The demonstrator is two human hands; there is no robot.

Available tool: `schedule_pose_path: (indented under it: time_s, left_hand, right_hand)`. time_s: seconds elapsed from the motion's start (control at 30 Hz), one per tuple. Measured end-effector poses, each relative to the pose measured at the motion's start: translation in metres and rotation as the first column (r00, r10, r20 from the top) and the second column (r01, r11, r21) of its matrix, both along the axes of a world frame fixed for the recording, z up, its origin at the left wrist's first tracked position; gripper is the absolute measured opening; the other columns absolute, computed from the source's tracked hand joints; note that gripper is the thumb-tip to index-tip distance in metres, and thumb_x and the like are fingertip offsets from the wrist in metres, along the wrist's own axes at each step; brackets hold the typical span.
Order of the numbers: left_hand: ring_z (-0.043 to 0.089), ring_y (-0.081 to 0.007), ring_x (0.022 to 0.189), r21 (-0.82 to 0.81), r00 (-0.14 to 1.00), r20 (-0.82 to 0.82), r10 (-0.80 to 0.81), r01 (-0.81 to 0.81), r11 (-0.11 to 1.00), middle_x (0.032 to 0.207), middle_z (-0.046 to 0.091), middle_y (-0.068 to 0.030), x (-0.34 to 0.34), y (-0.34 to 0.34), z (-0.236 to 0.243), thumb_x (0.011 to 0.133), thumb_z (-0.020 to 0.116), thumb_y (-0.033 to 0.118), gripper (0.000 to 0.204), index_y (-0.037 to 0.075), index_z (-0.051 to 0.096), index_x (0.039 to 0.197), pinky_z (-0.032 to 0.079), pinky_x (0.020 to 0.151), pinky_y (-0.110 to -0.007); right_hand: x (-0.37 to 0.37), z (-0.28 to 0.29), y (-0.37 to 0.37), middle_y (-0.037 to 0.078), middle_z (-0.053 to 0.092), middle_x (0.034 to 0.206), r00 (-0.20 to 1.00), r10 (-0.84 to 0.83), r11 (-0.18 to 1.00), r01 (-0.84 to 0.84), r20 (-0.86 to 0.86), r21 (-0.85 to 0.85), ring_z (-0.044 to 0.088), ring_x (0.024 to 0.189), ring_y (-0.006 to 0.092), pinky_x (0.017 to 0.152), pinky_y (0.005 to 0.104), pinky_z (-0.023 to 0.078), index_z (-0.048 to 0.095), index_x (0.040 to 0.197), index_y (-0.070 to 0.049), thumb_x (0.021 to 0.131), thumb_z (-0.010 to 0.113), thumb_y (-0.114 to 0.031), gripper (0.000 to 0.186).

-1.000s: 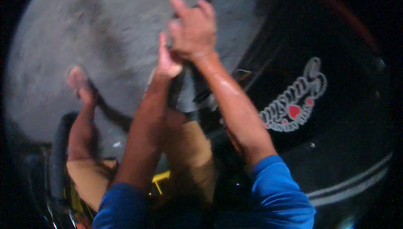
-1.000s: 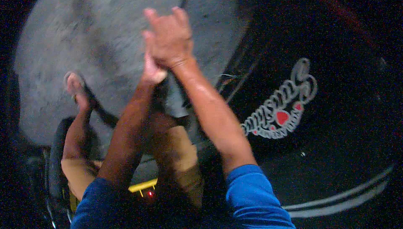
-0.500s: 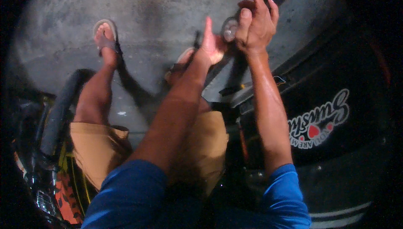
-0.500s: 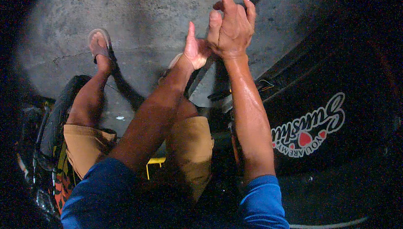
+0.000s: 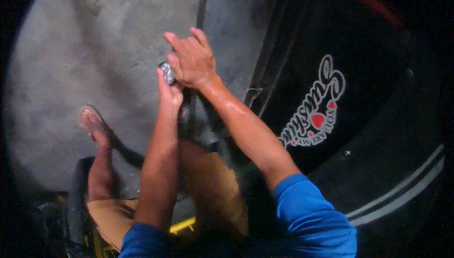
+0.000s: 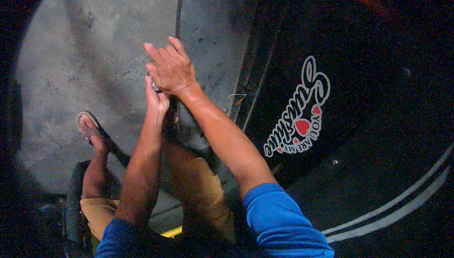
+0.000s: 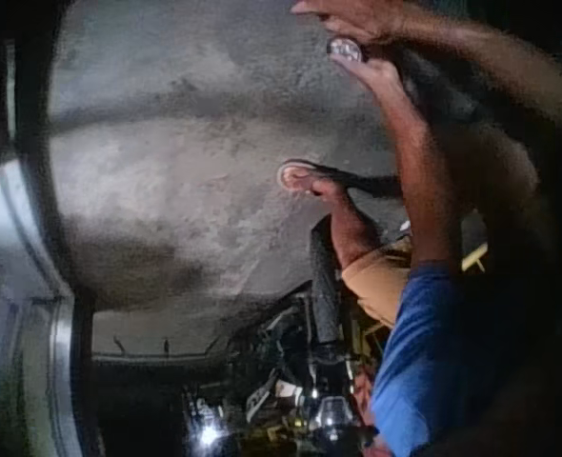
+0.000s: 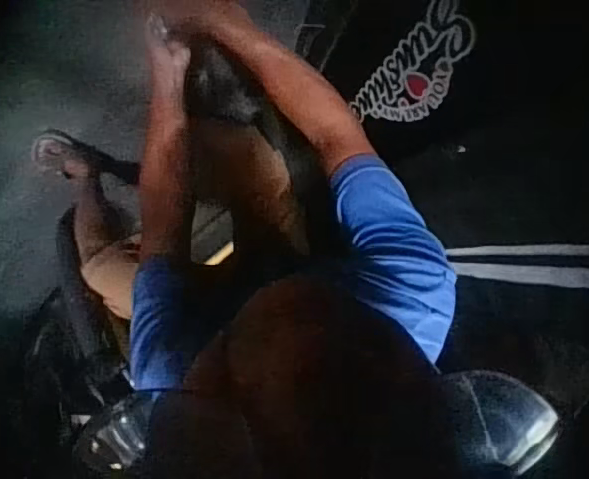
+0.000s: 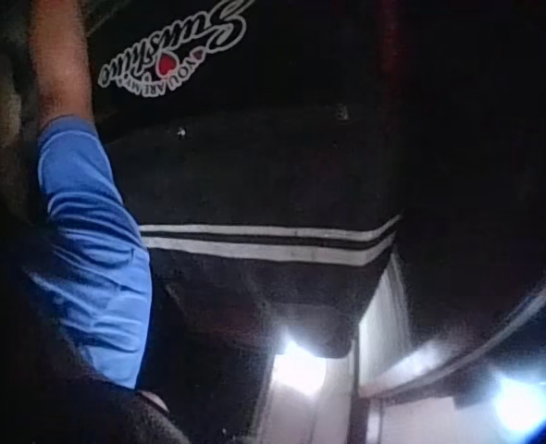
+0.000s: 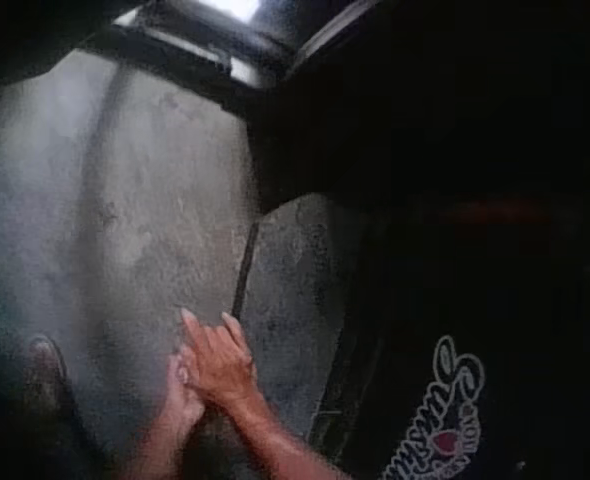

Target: The person installs a small LED light onto the rear of a motorcycle. They use a screwdriver to secure the light fixture and a flashlight to illuminate the work area while connecting wires. The person briefly enters a shop to retrieve a tool before returning to complete the installation.

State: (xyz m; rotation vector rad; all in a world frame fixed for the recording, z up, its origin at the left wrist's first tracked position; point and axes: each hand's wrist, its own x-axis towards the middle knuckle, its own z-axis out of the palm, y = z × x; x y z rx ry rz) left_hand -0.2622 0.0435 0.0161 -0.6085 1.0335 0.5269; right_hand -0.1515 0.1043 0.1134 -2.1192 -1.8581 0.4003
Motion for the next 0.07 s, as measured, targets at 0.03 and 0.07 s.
schedule_pose_path:
  time_s: [0.03, 0.07]
  left_hand:
    - [0.047, -0.0308, 0.125, 0.037, 1.000, -0.005, 0.013, -0.013, 0.999, 0.140, 0.047, -0.0096, -0.015, 0.002, -0.011, 0.091, 0.056, 0.052, 0.063, 0.015, 0.041, 0.140, 0.036, 0.108, -0.049]
    - [0.046, -0.0329, 0.125, 0.074, 1.000, -0.008, 0.024, -0.023, 0.997, 0.141, 0.045, -0.0096, -0.036, 0.002, -0.023, 0.090, 0.057, 0.053, 0.066, 0.015, 0.040, 0.141, 0.034, 0.109, -0.051]
  right_hand:
    - [0.002, 0.000, 0.000, 0.007, 0.059, 0.075, 1.000, 0.003, 1.000, -0.004, 0.024, 0.011, 0.056, 0.075, 0.0228, 0.107, 0.0427, 0.034, 0.056, 0.126, -0.009, 0.078, 0.065, -0.031, 0.054]
    - [0.004, -0.001, -0.001, 0.006, 0.059, 0.075, 0.999, 0.001, 1.000, -0.001, 0.049, -0.004, 0.057, 0.076, 0.0231, 0.108, 0.0432, 0.032, 0.057, 0.127, -0.011, 0.077, 0.066, -0.031, 0.055]
